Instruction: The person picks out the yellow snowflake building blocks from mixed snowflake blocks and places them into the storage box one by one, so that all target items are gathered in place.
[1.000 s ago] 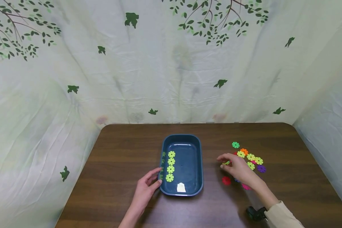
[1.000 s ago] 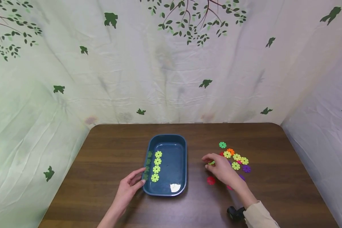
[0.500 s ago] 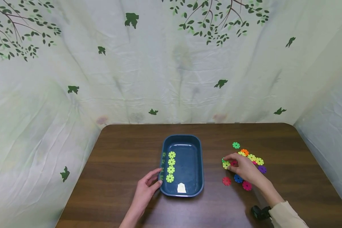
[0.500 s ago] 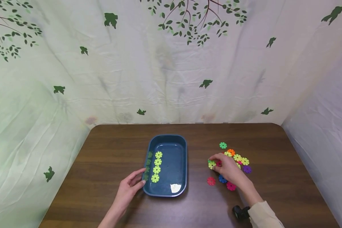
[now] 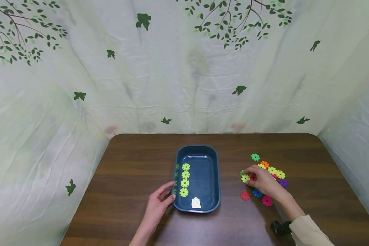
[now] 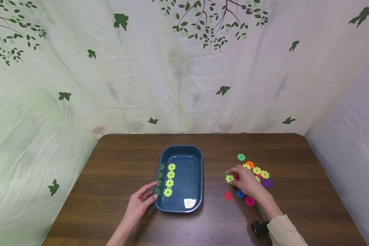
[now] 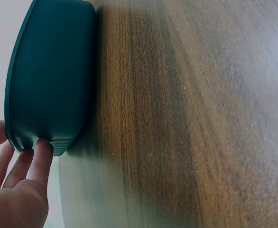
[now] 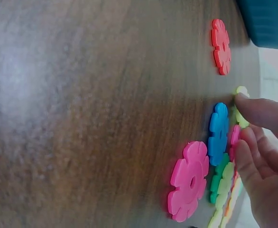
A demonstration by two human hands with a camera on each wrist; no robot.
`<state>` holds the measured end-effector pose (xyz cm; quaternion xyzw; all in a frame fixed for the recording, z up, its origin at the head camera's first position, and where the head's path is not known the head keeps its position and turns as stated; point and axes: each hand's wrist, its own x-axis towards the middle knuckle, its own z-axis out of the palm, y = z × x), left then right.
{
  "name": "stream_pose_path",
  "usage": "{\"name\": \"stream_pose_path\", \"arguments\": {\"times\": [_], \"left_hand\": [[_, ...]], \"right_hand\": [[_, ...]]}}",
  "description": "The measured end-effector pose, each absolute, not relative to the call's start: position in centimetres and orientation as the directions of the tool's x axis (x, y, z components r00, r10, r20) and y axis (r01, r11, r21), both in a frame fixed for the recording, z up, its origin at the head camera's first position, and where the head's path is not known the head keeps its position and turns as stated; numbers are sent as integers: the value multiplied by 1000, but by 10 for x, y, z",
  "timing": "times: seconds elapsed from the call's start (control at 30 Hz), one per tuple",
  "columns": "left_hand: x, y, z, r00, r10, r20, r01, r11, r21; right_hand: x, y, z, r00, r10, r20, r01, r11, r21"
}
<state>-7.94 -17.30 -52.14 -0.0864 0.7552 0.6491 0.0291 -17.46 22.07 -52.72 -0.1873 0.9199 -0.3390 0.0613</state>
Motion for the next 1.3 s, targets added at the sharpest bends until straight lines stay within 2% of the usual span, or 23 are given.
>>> {"name": "stream_pose_path", "arguments": {"times": [0.37,0.67,1.3], "left_hand": [[-79,-173,-521,-983,-92,-160,-172,141,975],[-80,-174,-521,-983,-93,-160,-172,141,975],[-80,-174,-521,-983,-91,-162,-174,148,974]], "right_hand": [[-172,221,-528,-925,-378,44,-316,700,-640],[-175,218,-517,-936,-352,-26,-230,664,-711],[-201,183,-476,-923,-382,51,-295,613,-733]]}}
